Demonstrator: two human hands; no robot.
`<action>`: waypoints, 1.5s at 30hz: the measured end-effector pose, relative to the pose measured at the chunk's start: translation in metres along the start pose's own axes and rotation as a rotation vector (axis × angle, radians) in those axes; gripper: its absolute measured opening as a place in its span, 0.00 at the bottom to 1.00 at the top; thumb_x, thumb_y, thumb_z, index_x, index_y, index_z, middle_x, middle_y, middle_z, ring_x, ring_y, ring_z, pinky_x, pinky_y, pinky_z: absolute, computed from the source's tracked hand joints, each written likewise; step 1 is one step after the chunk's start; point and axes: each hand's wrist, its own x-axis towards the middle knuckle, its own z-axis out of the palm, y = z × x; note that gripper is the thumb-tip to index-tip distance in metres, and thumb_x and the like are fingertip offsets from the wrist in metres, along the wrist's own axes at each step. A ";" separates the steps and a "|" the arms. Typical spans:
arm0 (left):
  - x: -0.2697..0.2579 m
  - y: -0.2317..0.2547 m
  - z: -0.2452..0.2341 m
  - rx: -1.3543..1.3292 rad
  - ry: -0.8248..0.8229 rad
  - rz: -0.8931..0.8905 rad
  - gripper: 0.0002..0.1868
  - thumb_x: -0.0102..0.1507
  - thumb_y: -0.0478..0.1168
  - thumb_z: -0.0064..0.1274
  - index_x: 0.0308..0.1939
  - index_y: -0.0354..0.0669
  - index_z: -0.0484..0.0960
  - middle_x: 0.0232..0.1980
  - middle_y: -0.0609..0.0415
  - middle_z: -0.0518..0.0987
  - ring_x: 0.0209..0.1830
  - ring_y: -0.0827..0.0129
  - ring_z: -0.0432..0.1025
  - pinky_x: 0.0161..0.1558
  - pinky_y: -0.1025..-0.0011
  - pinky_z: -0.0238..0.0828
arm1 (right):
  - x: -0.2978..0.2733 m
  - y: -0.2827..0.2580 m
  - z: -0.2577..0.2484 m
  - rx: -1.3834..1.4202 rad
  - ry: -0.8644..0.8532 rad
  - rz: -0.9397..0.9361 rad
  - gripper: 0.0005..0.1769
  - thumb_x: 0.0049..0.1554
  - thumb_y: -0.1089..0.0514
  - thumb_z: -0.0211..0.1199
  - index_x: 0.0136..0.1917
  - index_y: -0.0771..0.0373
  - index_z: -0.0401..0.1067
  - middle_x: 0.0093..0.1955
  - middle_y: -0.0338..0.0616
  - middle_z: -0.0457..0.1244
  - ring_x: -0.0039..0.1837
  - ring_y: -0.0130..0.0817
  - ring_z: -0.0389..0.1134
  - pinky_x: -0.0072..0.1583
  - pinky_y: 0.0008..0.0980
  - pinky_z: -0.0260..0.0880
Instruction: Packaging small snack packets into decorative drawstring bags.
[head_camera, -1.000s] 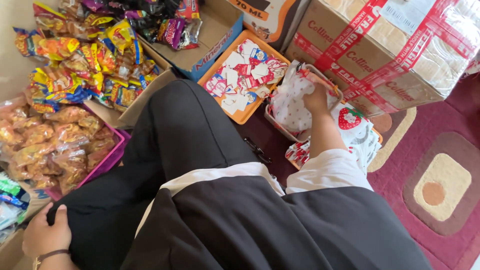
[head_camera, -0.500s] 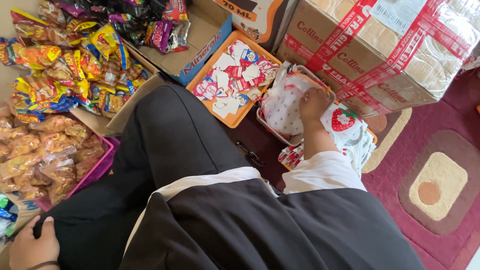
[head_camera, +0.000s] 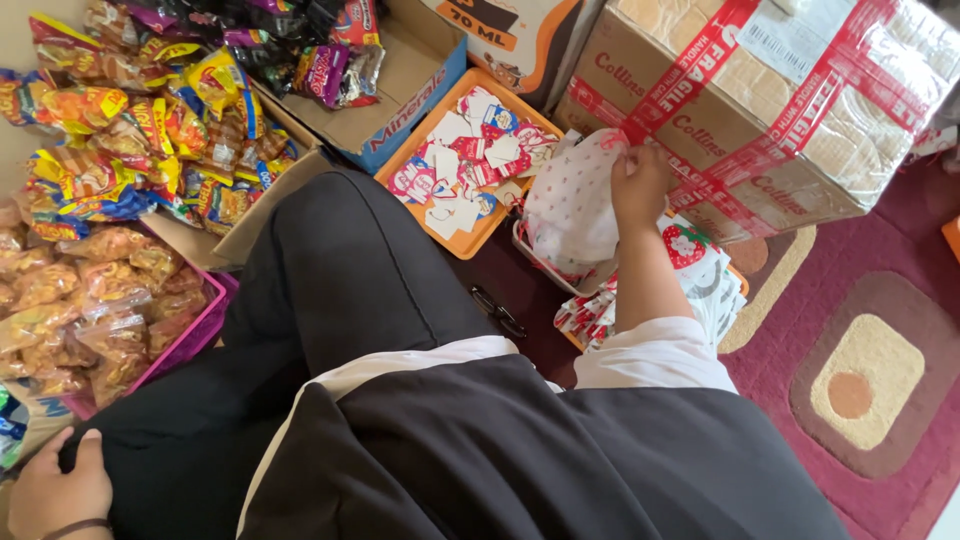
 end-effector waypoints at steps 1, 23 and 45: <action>-0.001 -0.001 0.000 -0.003 0.000 -0.008 0.18 0.77 0.55 0.58 0.63 0.50 0.91 0.53 0.56 0.89 0.46 0.60 0.82 0.45 0.67 0.75 | 0.010 -0.005 0.001 0.003 -0.001 -0.008 0.06 0.58 0.60 0.65 0.47 0.63 0.72 0.55 0.50 0.64 0.58 0.49 0.66 0.57 0.42 0.67; -0.016 0.222 -0.257 -1.741 -0.410 0.483 0.60 0.57 0.50 0.63 0.82 0.43 0.38 0.77 0.32 0.52 0.73 0.42 0.51 0.70 0.45 0.48 | -0.018 -0.327 -0.042 1.680 -0.884 0.494 0.18 0.46 0.72 0.59 0.51 0.76 0.74 0.45 0.64 0.68 0.48 0.58 0.75 0.55 0.62 0.75; -0.065 0.213 -0.329 -1.159 0.518 0.568 0.14 0.70 0.52 0.47 0.58 0.63 0.81 0.67 0.43 0.65 0.71 0.41 0.55 0.68 0.55 0.52 | -0.066 -0.429 -0.107 0.478 -1.057 -0.730 0.21 0.66 0.46 0.53 0.51 0.63 0.79 0.42 0.64 0.69 0.51 0.70 0.69 0.50 0.60 0.69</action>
